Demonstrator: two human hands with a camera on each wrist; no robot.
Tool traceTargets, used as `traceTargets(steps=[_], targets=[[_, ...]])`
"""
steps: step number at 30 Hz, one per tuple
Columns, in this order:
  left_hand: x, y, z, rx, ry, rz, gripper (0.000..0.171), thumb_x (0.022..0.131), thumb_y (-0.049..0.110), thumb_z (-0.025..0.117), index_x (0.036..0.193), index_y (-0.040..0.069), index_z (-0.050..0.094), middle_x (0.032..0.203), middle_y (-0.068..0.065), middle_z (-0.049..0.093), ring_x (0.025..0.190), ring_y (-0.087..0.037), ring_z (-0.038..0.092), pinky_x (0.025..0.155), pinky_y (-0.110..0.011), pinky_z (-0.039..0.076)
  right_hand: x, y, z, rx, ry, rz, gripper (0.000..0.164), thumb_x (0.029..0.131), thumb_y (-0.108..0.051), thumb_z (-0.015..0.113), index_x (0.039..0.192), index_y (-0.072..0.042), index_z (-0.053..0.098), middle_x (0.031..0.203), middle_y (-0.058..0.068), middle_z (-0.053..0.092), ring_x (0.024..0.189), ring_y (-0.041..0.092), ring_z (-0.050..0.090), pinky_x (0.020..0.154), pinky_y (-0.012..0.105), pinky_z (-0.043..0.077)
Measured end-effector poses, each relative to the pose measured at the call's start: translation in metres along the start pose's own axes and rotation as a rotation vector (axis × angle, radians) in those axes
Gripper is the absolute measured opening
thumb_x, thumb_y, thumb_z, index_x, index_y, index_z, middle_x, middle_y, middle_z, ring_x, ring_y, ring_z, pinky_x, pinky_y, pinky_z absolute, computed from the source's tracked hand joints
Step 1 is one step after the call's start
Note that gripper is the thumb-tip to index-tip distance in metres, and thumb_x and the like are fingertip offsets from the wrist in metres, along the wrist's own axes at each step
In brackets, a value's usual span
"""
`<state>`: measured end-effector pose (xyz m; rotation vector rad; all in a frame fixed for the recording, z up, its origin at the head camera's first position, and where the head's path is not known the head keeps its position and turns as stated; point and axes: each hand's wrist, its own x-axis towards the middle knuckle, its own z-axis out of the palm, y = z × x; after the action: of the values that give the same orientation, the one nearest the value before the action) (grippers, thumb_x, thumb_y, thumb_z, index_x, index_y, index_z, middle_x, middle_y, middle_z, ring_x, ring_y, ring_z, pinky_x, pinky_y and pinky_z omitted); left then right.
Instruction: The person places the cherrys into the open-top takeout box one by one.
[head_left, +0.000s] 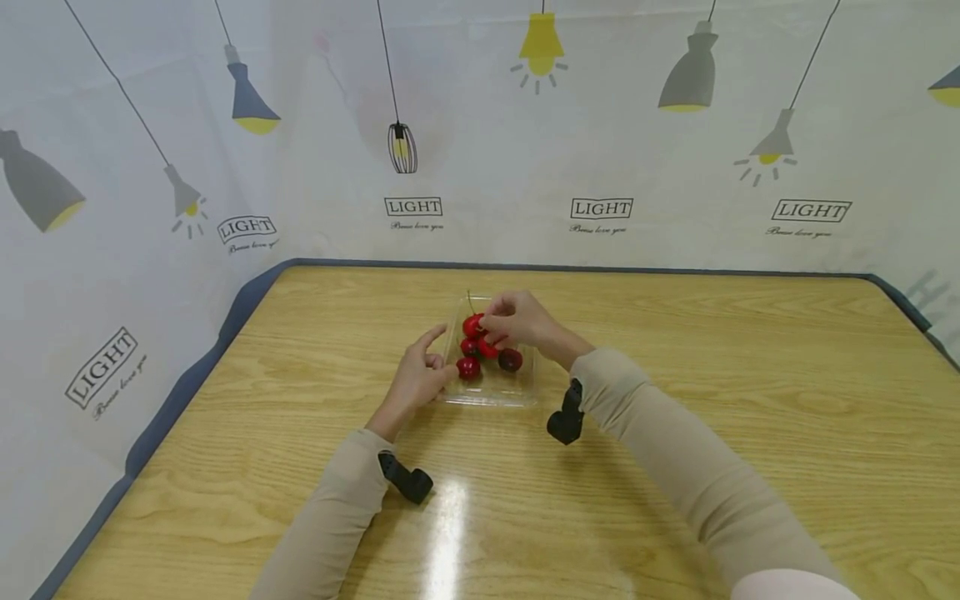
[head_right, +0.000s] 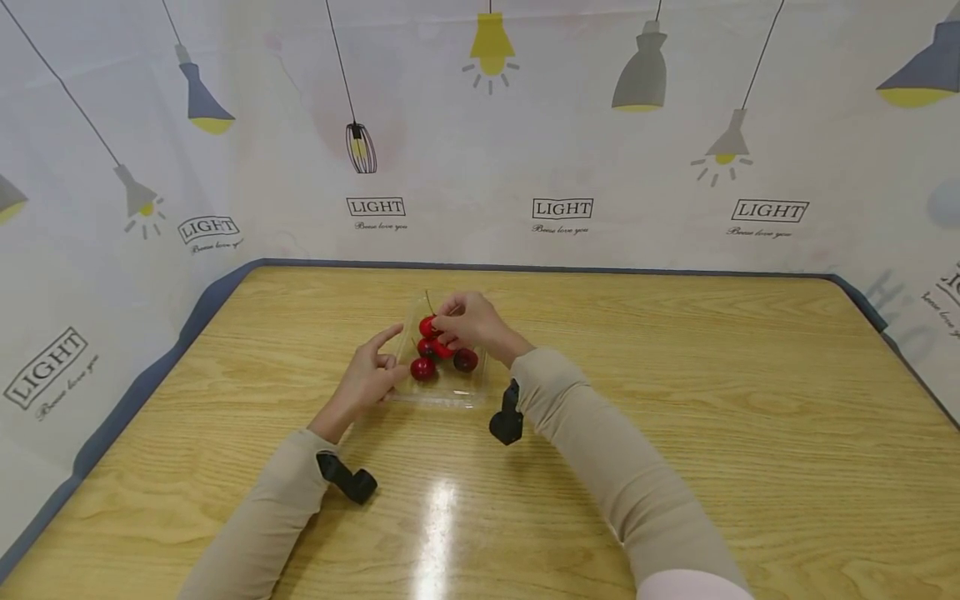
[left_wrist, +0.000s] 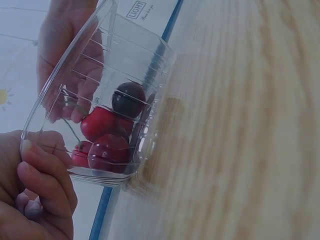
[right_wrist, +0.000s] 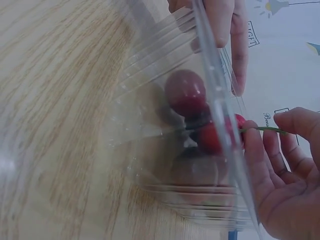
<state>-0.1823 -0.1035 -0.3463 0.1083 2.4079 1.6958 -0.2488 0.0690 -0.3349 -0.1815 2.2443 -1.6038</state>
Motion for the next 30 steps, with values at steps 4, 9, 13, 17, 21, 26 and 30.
traceTargets(steps=[4, 9, 13, 17, 21, 26, 30], targets=[[0.006, -0.009, 0.0, -0.021, -0.003, -0.003, 0.067, 0.078, -0.007, 0.052, 0.138, 0.005, 0.027, 0.052, 0.002, 0.031, 0.036, -0.005, 0.03, 0.036, -0.02, 0.031, 0.0, 0.002, 0.001, -0.025, 0.0, -0.014, 0.011, 0.085, -0.009, 0.056, 0.09, 0.001, 0.053, 0.088, 0.014, 0.057, 0.068, 0.016, 0.058, 0.067, 0.034, 0.051], [0.016, -0.026, 0.0, -0.02, 0.014, 0.004, 0.067, 0.077, -0.004, 0.053, 0.138, 0.01, 0.029, 0.051, 0.003, 0.032, 0.037, -0.007, 0.031, 0.036, -0.021, 0.031, 0.0, 0.002, 0.002, -0.049, 0.002, -0.013, 0.011, 0.085, -0.01, 0.056, 0.09, 0.0, 0.054, 0.09, 0.014, 0.057, 0.069, 0.016, 0.056, 0.065, 0.03, 0.051], [0.018, -0.03, 0.002, -0.01, 0.031, 0.014, 0.066, 0.077, -0.002, 0.054, 0.137, 0.011, 0.031, 0.051, 0.002, 0.032, 0.037, -0.008, 0.031, 0.036, -0.022, 0.03, -0.001, 0.001, 0.003, -0.066, 0.005, -0.003, 0.011, 0.086, -0.01, 0.056, 0.09, -0.001, 0.054, 0.089, 0.012, 0.056, 0.068, 0.015, 0.055, 0.063, 0.027, 0.05], [0.018, -0.029, 0.002, -0.016, 0.038, 0.013, 0.066, 0.076, -0.003, 0.054, 0.137, 0.011, 0.032, 0.052, 0.002, 0.032, 0.037, -0.009, 0.031, 0.036, -0.022, 0.03, -0.001, 0.0, 0.003, -0.074, 0.01, 0.001, 0.011, 0.086, -0.01, 0.056, 0.09, 0.0, 0.054, 0.086, 0.01, 0.056, 0.067, 0.014, 0.054, 0.061, 0.025, 0.049], [0.019, -0.028, 0.002, -0.005, 0.04, 0.019, 0.066, 0.076, -0.003, 0.054, 0.137, 0.01, 0.031, 0.051, 0.002, 0.033, 0.037, -0.008, 0.031, 0.036, -0.021, 0.029, -0.001, -0.001, 0.003, -0.076, 0.011, 0.007, 0.01, 0.085, -0.01, 0.056, 0.09, -0.001, 0.054, 0.083, 0.008, 0.054, 0.066, 0.014, 0.053, 0.062, 0.026, 0.05], [0.019, -0.028, 0.002, -0.002, 0.039, 0.016, 0.067, 0.076, -0.003, 0.054, 0.137, 0.011, 0.031, 0.052, 0.002, 0.033, 0.037, -0.007, 0.032, 0.036, -0.022, 0.029, -0.002, -0.003, 0.002, -0.077, 0.008, 0.002, 0.011, 0.086, -0.011, 0.056, 0.09, -0.001, 0.053, 0.083, 0.008, 0.053, 0.067, 0.016, 0.053, 0.065, 0.029, 0.05], [0.019, -0.029, 0.002, -0.012, 0.039, 0.003, 0.067, 0.077, -0.002, 0.055, 0.138, 0.012, 0.031, 0.052, 0.002, 0.033, 0.038, -0.009, 0.032, 0.037, -0.022, 0.029, -0.004, -0.004, 0.001, -0.077, 0.006, -0.019, 0.011, 0.086, -0.011, 0.055, 0.091, -0.001, 0.054, 0.084, 0.008, 0.053, 0.068, 0.017, 0.053, 0.067, 0.032, 0.05]])
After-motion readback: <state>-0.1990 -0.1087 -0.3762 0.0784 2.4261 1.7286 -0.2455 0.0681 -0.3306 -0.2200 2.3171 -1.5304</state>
